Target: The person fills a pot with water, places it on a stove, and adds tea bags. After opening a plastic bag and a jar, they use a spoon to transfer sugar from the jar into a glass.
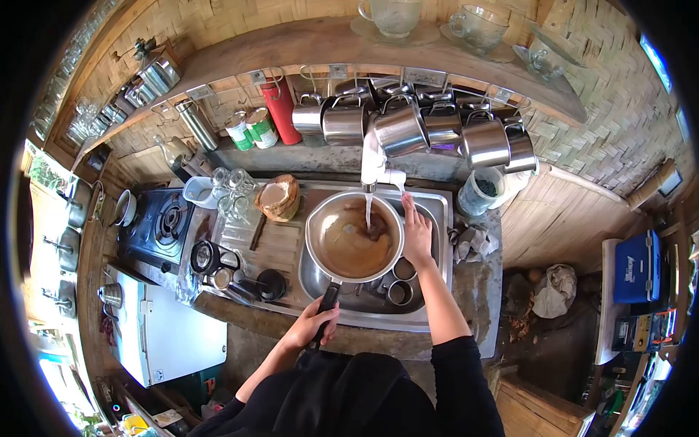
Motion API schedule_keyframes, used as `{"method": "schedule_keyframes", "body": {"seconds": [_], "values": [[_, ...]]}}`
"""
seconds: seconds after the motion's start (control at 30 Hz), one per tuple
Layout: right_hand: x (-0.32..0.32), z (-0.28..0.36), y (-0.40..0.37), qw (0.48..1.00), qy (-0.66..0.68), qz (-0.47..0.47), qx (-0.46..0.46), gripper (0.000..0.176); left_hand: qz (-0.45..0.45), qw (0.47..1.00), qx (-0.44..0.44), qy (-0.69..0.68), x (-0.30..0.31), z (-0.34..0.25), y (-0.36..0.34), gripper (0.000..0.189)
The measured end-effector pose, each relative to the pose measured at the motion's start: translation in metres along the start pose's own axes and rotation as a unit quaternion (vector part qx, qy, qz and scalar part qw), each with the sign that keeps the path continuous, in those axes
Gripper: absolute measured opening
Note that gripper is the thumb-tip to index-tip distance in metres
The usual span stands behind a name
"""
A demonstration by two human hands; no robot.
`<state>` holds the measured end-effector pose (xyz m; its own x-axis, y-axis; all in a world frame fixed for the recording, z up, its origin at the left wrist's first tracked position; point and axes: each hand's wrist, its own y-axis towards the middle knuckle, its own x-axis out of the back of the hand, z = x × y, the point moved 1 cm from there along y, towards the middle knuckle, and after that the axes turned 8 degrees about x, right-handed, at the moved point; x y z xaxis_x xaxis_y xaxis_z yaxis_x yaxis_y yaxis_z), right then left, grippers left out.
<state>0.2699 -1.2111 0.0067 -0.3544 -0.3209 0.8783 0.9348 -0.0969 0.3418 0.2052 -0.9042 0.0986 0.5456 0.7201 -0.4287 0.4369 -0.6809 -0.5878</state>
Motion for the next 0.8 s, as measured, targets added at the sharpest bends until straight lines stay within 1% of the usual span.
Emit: {"method": "schedule_keyframes", "body": {"seconds": [0.03,0.1,0.23,0.33,0.4,0.5,0.8], "values": [[-0.001,0.0,0.0,1.0,0.005,-0.003,-0.002,0.079,-0.001,1.0,0.001,0.0,-0.001,-0.001,-0.001,0.009],[-0.003,-0.001,0.0,1.0,0.004,-0.001,-0.006,0.08,-0.033,0.999,0.014,-0.011,-0.001,-0.002,-0.005,0.008],[-0.003,0.001,0.001,1.0,0.001,0.018,-0.024,0.083,-0.037,0.999,0.01,-0.021,0.007,0.007,-0.004,0.008],[-0.003,0.002,0.001,0.999,0.004,0.023,-0.028,0.085,-0.036,0.999,0.008,-0.033,0.01,0.012,-0.003,0.007],[-0.003,0.002,0.001,1.0,0.01,0.011,-0.026,0.084,-0.009,0.999,0.009,-0.038,0.011,0.015,-0.001,0.01],[-0.004,0.002,0.001,0.999,0.024,0.009,-0.027,0.082,-0.001,0.999,0.002,-0.033,0.01,0.016,0.0,0.009],[-0.004,0.003,0.0,0.999,0.029,0.018,-0.036,0.081,-0.004,1.0,0.012,-0.023,0.01,0.014,0.003,0.008]]}}
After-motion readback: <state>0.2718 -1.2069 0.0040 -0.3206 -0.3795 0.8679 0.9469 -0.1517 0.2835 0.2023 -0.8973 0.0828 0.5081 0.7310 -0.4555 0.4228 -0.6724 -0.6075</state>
